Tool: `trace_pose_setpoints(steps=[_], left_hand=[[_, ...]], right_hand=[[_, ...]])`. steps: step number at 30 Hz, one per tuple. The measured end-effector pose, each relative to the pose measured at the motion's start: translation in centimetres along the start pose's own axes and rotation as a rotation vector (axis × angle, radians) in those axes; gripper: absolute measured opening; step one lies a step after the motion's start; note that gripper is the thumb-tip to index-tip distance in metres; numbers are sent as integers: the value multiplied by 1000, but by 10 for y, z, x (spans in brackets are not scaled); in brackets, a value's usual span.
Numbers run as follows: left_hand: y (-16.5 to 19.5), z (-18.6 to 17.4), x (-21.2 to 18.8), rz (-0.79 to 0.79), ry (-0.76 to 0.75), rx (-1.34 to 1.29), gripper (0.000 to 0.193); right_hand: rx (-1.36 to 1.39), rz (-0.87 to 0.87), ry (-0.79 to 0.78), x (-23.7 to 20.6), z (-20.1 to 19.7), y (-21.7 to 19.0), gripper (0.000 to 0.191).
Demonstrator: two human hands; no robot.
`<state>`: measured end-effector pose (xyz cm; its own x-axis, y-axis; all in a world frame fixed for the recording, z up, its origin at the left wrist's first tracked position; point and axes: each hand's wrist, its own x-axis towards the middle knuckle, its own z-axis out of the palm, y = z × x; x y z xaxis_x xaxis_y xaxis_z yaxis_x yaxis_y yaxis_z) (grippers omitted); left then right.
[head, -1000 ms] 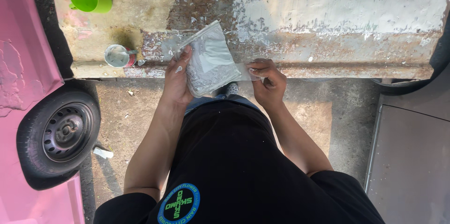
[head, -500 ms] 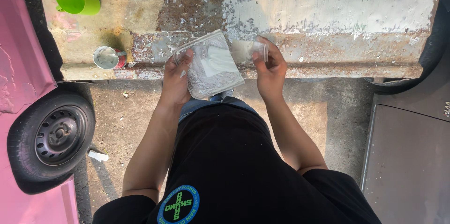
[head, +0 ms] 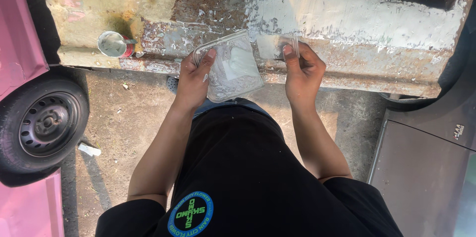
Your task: The person scoops a white paste from a plastic container and spreads it onto a long metal beam using a small metal spatula. They then stir a grey paste in a small can with the spatula and continue applying the paste to the beam surface.
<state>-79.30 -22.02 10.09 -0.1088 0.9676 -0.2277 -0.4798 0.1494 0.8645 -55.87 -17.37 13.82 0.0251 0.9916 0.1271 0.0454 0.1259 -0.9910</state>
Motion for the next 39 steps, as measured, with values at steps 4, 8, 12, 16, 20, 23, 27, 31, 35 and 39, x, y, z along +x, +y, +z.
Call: trace_pose_setpoints(steps=[4,8,12,16,20,23,27,31,35,39], left_hand=[[5,0,2,-18,41,-10,25],[10,2,-3,31,83,295,32],[4,12,-1,136,39,347,39],[3,6,8,83,112,349,43],[1,9,7,126,99,415,43],[-4,21,1,113,131,460,43],[-13,40,-1,139,116,546,41],[-29,50,-6,232,107,707,40],[-43,47,-7,208,86,678,40],[-44,36,1,99,113,443,41]], right_hand=[[-2,-47,78,-9,5,2,18],[-239,-304,-95,-12,14,-6,9],[-637,-564,-294,-6,23,-15,16],[-656,-571,-442,-2,16,-14,14],[-377,-362,-194,-5,4,6,11],[-376,-218,-105,-12,13,29,12],[-246,-10,-73,-32,22,46,22],[-69,382,64,-36,20,50,21],[-116,142,15,-33,13,49,17],[-730,-560,-343,-38,1,42,22]])
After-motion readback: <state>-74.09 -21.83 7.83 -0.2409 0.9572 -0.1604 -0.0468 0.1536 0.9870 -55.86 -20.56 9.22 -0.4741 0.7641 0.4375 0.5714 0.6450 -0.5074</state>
